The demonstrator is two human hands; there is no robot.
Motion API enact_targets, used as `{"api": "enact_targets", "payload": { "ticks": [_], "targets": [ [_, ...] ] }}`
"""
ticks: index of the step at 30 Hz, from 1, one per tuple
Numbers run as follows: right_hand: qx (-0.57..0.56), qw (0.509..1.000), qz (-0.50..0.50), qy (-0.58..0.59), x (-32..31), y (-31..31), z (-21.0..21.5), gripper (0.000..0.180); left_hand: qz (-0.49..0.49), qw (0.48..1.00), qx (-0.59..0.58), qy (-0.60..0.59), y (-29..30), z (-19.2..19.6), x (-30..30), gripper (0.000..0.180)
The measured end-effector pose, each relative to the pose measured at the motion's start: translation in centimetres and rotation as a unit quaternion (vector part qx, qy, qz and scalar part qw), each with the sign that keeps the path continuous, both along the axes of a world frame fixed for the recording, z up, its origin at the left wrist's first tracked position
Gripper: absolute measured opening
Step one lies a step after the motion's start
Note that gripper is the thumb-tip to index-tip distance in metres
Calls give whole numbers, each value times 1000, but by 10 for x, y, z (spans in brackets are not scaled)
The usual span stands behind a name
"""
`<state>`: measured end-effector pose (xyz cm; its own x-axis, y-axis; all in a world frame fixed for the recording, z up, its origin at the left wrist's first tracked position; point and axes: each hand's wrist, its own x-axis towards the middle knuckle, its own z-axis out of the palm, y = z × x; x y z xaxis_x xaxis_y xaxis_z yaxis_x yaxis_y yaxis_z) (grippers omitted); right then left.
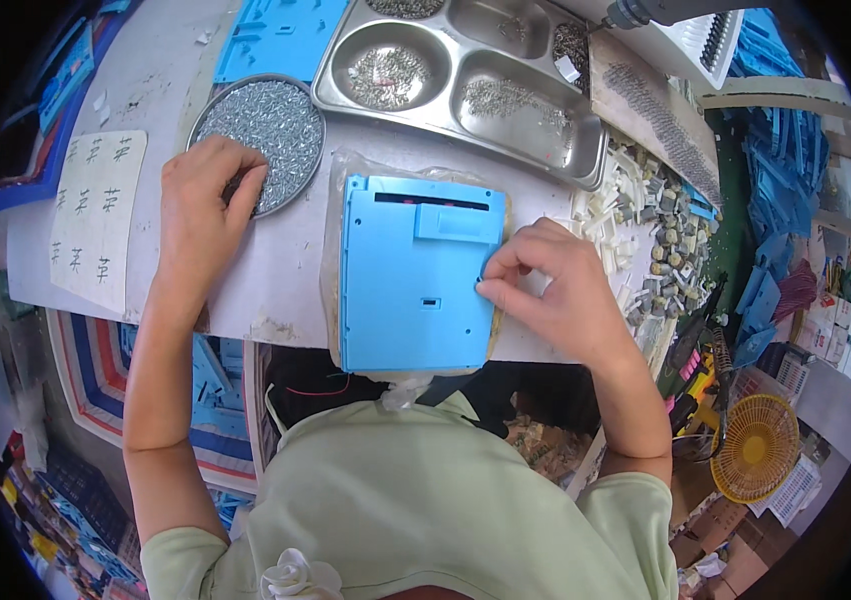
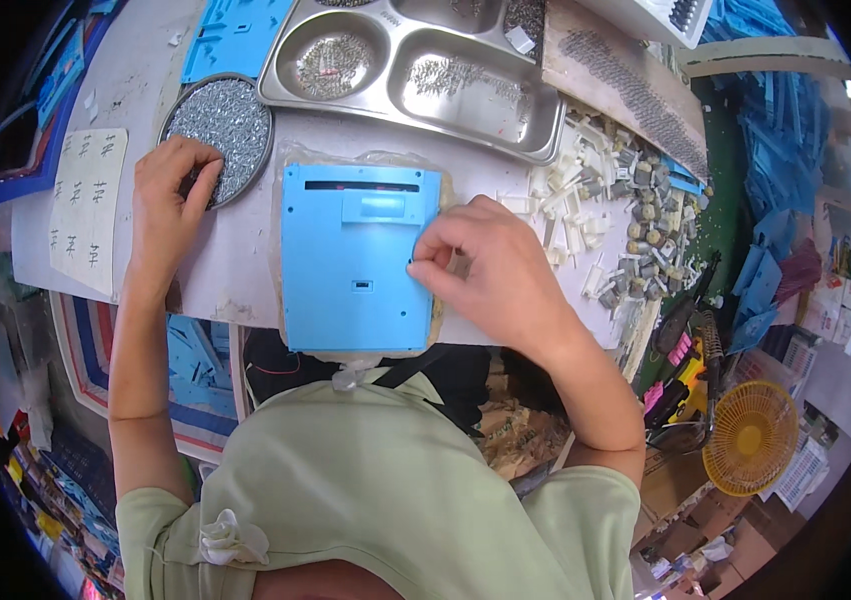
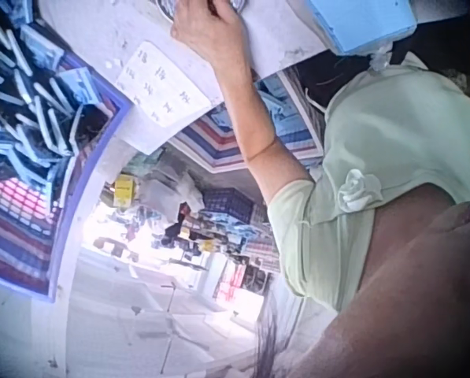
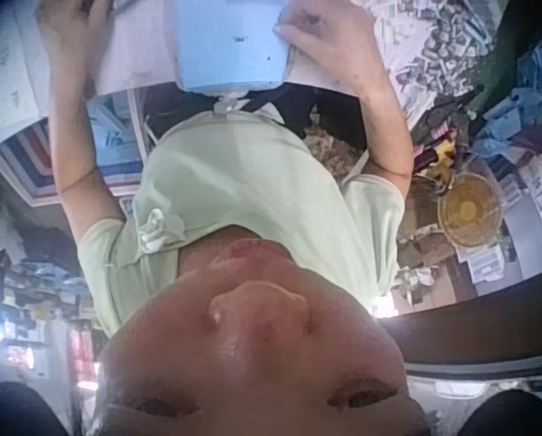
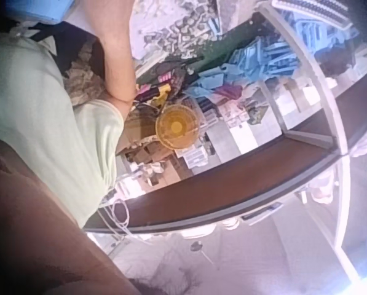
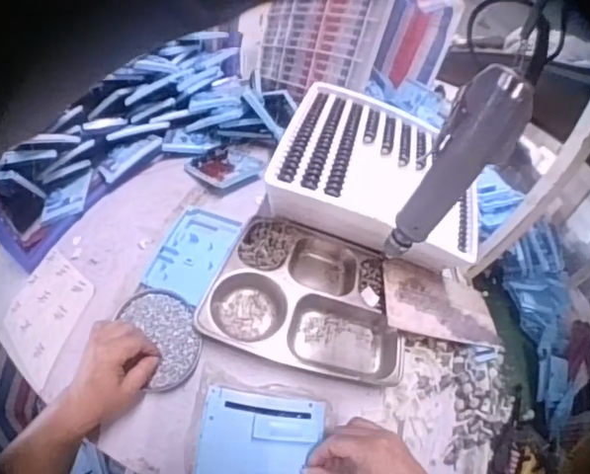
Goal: Assembling the internal components and housing of a blue electronic device using a soldering iron and an electric screwdriver.
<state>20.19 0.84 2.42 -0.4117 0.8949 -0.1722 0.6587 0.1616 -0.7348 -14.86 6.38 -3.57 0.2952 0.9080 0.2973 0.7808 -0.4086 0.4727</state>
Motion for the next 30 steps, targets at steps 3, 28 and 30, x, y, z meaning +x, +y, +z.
{"api": "enact_targets", "payload": {
  "ticks": [3,28,30],
  "targets": [
    [96,993,55,-46,-4,-2,2,10,3,1000,0,5,-9,12,9,6],
    [136,988,-76,9,35,-13,7,21,-339,941,6,-10,-77,28,124,26],
    [152,986,-72,8,35,-7,9,21,-330,944,12,-23,-79,27,122,27]
  ]
}}
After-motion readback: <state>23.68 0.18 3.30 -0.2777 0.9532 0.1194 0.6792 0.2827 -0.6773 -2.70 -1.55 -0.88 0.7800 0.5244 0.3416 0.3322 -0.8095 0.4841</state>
